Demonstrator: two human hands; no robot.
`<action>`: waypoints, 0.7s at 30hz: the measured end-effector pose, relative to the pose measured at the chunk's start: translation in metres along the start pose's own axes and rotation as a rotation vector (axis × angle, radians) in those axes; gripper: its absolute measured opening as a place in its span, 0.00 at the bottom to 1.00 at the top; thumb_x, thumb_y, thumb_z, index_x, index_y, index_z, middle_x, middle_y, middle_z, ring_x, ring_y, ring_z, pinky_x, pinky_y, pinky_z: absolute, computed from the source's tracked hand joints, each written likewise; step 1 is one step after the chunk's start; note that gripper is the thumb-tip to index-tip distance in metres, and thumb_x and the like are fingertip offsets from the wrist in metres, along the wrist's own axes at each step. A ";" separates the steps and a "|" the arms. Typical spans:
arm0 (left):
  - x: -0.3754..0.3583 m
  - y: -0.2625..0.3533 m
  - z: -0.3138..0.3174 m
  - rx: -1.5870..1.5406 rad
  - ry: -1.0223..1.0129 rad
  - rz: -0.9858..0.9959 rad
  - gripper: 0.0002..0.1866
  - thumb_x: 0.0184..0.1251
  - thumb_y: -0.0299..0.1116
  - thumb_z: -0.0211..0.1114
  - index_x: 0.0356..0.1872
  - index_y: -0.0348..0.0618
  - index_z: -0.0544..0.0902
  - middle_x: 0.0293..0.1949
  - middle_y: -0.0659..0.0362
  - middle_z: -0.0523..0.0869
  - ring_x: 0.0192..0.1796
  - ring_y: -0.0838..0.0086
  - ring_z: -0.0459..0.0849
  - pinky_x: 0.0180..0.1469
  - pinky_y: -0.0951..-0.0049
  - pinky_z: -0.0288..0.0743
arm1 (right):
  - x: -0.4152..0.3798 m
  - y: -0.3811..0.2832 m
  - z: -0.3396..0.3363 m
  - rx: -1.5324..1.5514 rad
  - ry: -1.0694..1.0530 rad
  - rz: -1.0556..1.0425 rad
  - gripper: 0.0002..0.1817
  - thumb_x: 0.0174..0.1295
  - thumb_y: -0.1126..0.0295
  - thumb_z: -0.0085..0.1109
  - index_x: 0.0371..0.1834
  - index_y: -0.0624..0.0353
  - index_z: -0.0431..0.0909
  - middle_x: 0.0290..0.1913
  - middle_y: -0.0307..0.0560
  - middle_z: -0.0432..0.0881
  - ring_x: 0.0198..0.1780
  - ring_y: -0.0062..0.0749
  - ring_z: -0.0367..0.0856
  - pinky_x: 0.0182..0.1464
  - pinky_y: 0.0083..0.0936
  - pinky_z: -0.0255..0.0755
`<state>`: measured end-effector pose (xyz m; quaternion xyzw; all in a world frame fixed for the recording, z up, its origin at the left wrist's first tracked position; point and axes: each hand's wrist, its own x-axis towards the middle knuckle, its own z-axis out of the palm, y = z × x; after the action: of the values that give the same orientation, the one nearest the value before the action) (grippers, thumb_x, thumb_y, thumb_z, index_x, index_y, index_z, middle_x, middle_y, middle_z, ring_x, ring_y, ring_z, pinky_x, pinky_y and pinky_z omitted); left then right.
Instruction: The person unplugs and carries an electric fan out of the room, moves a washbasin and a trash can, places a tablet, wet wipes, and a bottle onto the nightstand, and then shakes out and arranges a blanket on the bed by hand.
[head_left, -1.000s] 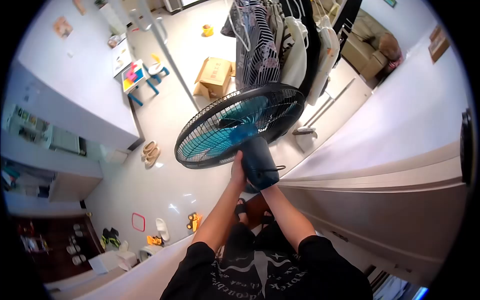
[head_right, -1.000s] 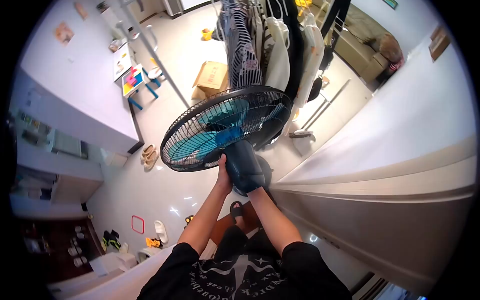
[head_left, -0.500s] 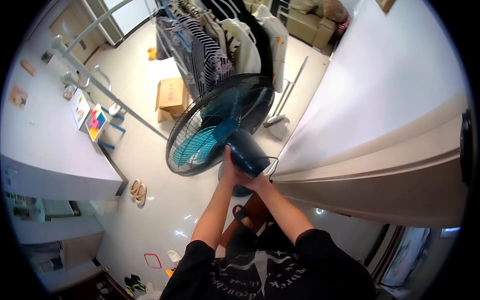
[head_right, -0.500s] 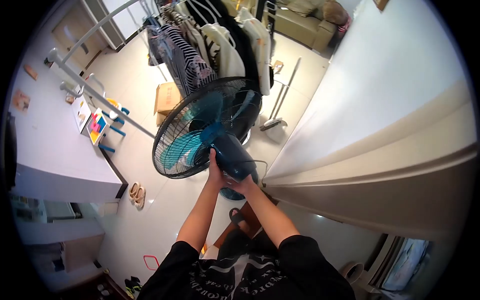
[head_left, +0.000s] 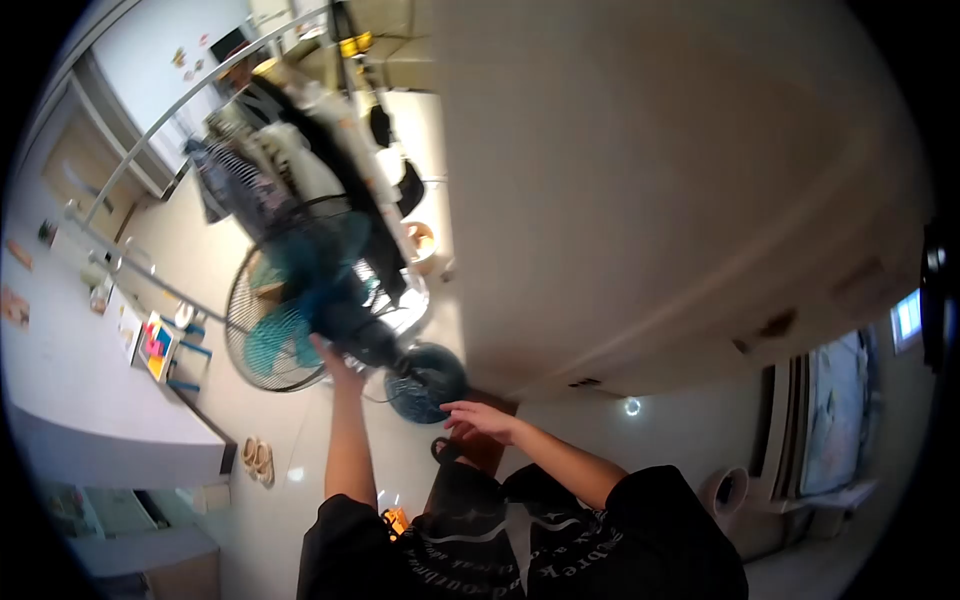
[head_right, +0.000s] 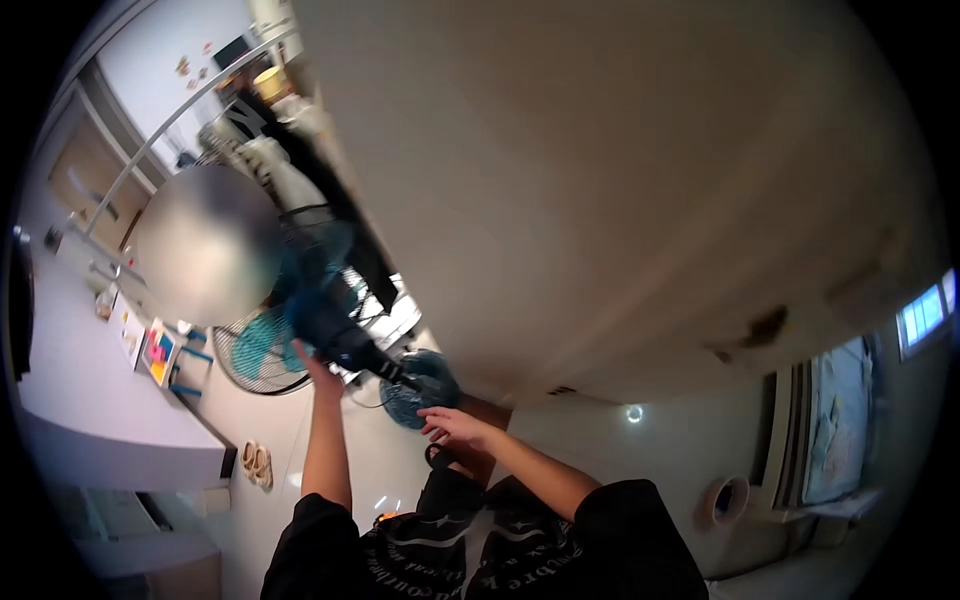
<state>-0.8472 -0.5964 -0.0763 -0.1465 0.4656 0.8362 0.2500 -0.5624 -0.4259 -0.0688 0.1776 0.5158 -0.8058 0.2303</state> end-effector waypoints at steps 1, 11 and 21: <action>-0.040 0.001 0.027 0.073 0.038 0.068 0.59 0.50 0.84 0.45 0.69 0.40 0.66 0.69 0.53 0.66 0.72 0.59 0.59 0.73 0.50 0.47 | -0.022 0.007 -0.010 -0.012 -0.008 -0.016 0.24 0.74 0.57 0.47 0.71 0.50 0.65 0.51 0.40 0.80 0.49 0.24 0.76 0.50 0.22 0.72; -0.155 -0.266 0.036 0.041 0.087 0.058 0.35 0.71 0.60 0.40 0.68 0.43 0.63 0.67 0.52 0.67 0.65 0.63 0.68 0.63 0.58 0.67 | -0.314 0.152 -0.135 0.132 0.405 -0.186 0.22 0.75 0.58 0.42 0.69 0.49 0.67 0.48 0.43 0.82 0.50 0.26 0.79 0.55 0.28 0.71; -0.413 -0.507 0.279 0.697 -0.567 -0.894 0.28 0.70 0.52 0.51 0.65 0.49 0.65 0.53 0.51 0.79 0.52 0.55 0.80 0.56 0.58 0.74 | -0.508 0.290 -0.205 0.574 1.169 -0.461 0.18 0.71 0.60 0.52 0.59 0.55 0.76 0.45 0.42 0.84 0.44 0.26 0.81 0.48 0.25 0.73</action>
<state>-0.2254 -0.2514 -0.0904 -0.0096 0.5202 0.4565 0.7217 0.0306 -0.2484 -0.1026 0.5229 0.3462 -0.7107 -0.3188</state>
